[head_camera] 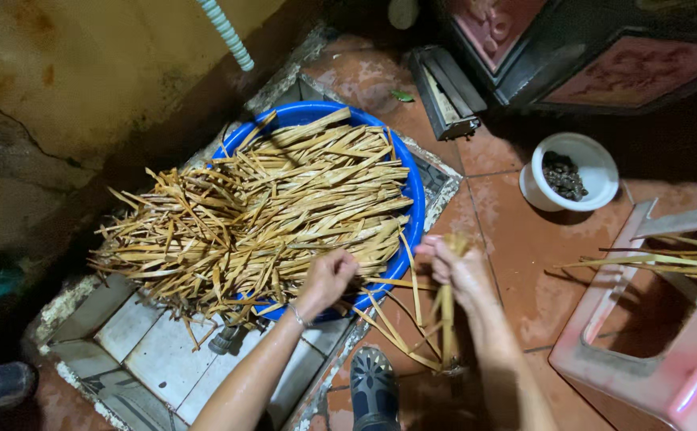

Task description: The person separates dried bamboo strips by hand, placing them into a blue basin. They then rinse the strips under running water from a tap, agitating them to clean, and continue handling the wet strips in the basin.

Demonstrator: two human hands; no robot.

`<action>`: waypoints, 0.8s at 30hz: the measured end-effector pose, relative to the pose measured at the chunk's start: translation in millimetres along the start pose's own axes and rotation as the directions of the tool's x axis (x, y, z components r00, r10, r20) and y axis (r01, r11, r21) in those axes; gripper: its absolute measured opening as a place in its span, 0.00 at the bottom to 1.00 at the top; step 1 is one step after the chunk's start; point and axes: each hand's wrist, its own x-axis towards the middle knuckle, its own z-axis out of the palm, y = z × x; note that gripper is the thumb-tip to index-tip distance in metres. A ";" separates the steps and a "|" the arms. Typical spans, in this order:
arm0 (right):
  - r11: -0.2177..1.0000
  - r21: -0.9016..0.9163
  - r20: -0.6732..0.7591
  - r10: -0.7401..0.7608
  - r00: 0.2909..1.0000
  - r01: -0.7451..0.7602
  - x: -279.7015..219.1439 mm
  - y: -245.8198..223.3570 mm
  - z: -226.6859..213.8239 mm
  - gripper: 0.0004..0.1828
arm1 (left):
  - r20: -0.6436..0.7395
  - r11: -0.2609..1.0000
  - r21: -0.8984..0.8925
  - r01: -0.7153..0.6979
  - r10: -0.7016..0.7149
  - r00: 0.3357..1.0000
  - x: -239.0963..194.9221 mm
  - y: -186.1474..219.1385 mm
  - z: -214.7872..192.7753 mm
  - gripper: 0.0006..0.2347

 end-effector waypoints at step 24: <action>0.895 0.357 -0.325 -0.148 0.934 0.266 -3.9 24.9 -11.3 0.13 | 0.186 0.831 0.366 -0.418 0.375 0.908 14.5 114.0 129.6 0.10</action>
